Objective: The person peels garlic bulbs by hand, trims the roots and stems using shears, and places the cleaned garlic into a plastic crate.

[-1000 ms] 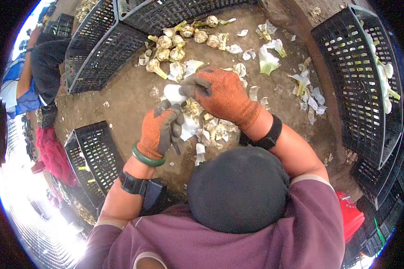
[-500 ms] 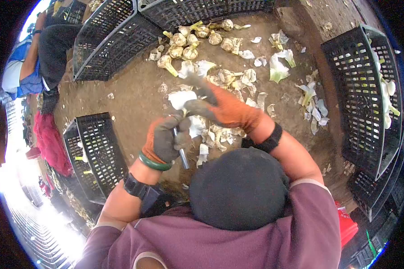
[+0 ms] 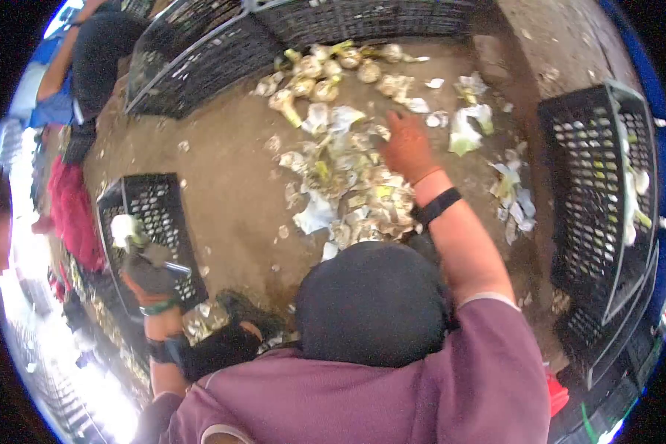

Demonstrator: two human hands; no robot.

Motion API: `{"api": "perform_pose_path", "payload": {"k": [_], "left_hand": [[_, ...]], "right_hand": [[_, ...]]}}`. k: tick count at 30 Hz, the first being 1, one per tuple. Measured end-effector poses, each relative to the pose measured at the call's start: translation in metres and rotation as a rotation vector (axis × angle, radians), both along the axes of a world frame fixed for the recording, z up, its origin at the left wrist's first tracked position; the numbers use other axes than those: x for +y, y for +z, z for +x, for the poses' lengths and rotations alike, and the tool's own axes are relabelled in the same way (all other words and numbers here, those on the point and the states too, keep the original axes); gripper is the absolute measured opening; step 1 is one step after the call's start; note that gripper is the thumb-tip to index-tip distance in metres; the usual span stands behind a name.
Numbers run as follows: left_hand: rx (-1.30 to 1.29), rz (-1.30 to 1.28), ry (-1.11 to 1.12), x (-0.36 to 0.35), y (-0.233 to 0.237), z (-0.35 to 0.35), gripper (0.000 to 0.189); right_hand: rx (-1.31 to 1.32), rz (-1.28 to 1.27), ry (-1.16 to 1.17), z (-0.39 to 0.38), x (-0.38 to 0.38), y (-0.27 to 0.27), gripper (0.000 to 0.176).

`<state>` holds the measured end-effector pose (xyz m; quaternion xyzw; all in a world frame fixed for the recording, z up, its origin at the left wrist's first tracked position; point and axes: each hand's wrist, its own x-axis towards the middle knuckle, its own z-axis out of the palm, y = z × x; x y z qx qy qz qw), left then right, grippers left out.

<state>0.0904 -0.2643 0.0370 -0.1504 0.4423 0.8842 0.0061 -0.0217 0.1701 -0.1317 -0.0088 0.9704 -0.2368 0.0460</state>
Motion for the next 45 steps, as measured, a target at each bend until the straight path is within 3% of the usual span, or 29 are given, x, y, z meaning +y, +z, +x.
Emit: {"api": "perform_pose_path", "payload": {"k": [1,3,4,5,6,7,8,10,11,12,13,14,16,17,18,20,23,26,27,30,31,33,35,37,39,42,45], "left_hand": [[-0.024,-0.147,0.32,0.0,0.027,-0.005,0.028],[-0.204,-0.251,0.525,-0.018,0.035,-0.004,0.035],[-0.223,-0.054,0.336,-0.024,0.03,-0.005,0.032],[-0.299,-0.455,0.402,0.009,0.026,-0.009,0.026],[-0.469,-0.436,0.207,0.001,0.002,-0.009,0.018],[-0.663,-0.597,0.165,0.037,0.001,-0.016,0.017],[-0.756,-0.644,-0.031,0.039,-0.027,-0.015,0.022],[-0.712,-0.405,-0.26,0.096,-0.022,-0.025,0.024],[-0.564,-0.568,-0.398,0.115,-0.023,-0.027,0.025],[-0.395,-0.723,-0.543,0.135,-0.025,-0.031,0.026],[-0.337,-0.808,-0.659,0.155,-0.026,-0.041,0.027],[-0.267,-0.892,-0.767,0.175,-0.028,-0.051,0.027],[-0.4,-0.976,-0.914,0.206,-0.025,-0.073,0.028],[-0.441,-0.633,-0.78,0.212,-0.044,-0.071,0.031],[-0.371,-0.629,-0.793,0.221,-0.043,-0.075,0.032],[-0.24,-0.638,-0.79,0.239,-0.023,-0.087,0.034],[-0.248,-0.581,-0.772,0.247,-0.021,-0.096,0.029],[-0.196,-0.64,-0.752,0.253,-0.017,-0.095,0.026],[-0.167,-0.685,-0.743,0.255,-0.016,-0.095,0.026],[0.01,-0.948,-0.815,0.254,-0.034,-0.096,0.025],[-0.107,-0.865,-0.773,0.256,-0.033,-0.097,0.026],[-0.338,-0.697,-0.69,0.262,-0.023,-0.099,0.026],[-0.313,-0.74,-0.747,0.264,-0.008,-0.103,0.024],[-0.333,-0.688,-0.725,0.263,-0.006,-0.103,0.024],[-0.119,-0.821,-0.685,0.258,-0.025,-0.104,0.024],[0.024,-0.902,-0.677,0.253,-0.035,-0.104,0.023],[0.08,-0.926,-0.693,0.251,-0.032,-0.106,0.021]], "right_hand": [[0.002,0.017,0.134,-0.007,0.006,-0.005,0.056],[-0.002,0.113,0.336,-0.02,0.004,-0.017,0.059],[-0.021,0.255,0.484,-0.033,0.008,-0.052,0.059],[-0.33,0.356,0.489,-0.044,0.003,-0.057,0.058],[-0.154,0.204,0.496,-0.043,0.01,-0.061,0.054],[-0.081,0.169,0.41,-0.043,0.018,-0.069,0.055],[-0.119,-0.041,0.288,-0.039,0.011,-0.053,0.057],[-0.197,-0.436,0.007,-0.033,0.01,-0.004,0.06],[-0.143,-0.727,-0.097,-0.034,0.023,-0.036,0.063],[-0.397,-0.987,-0.24,-0.027,0.029,-0.024,0.057],[-0.41,-1.32,-0.327,-0.014,0.019,0.004,0.052],[-0.452,-1.427,-0.317,-0.005,0.017,0.021,0.052],[-0.408,-1.459,-0.217,0.006,0.012,0.044,0.053],[-0.429,-1.521,-0.223,0.012,0.008,0.057,0.053],[-0.425,-1.513,-0.231,0.017,0.002,0.082,0.051],[-0.277,-1.627,-0.024,0.023,-0.003,0.083,0.052],[-0.256,-1.514,-0.023,0.029,-0.006,0.087,0.052],[-0.099,-1.264,-0.09,0.038,-0.007,0.08,0.049],[0.074,-1.254,-0.05,0.039,-0.011,0.079,0.046],[0.512,-0.62,0.263,0.033,0.002,0.091,0.048],[0.492,-0.466,0.249,0.035,0.003,0.091,0.05],[0.308,-0.834,0.09,0.037,0.0,0.089,0.05],[-0.031,-1.341,-0.113,0.036,-0.004,0.092,0.051],[0.075,-1.199,-0.054,0.035,-0.003,0.09,0.053],[0.136,-1.086,0.033,0.035,-0.003,0.089,0.051],[-0.328,-1.583,-0.117,0.032,0.003,0.106,0.049],[-0.393,-1.566,-0.162,0.033,0.003,0.099,0.047]]}}
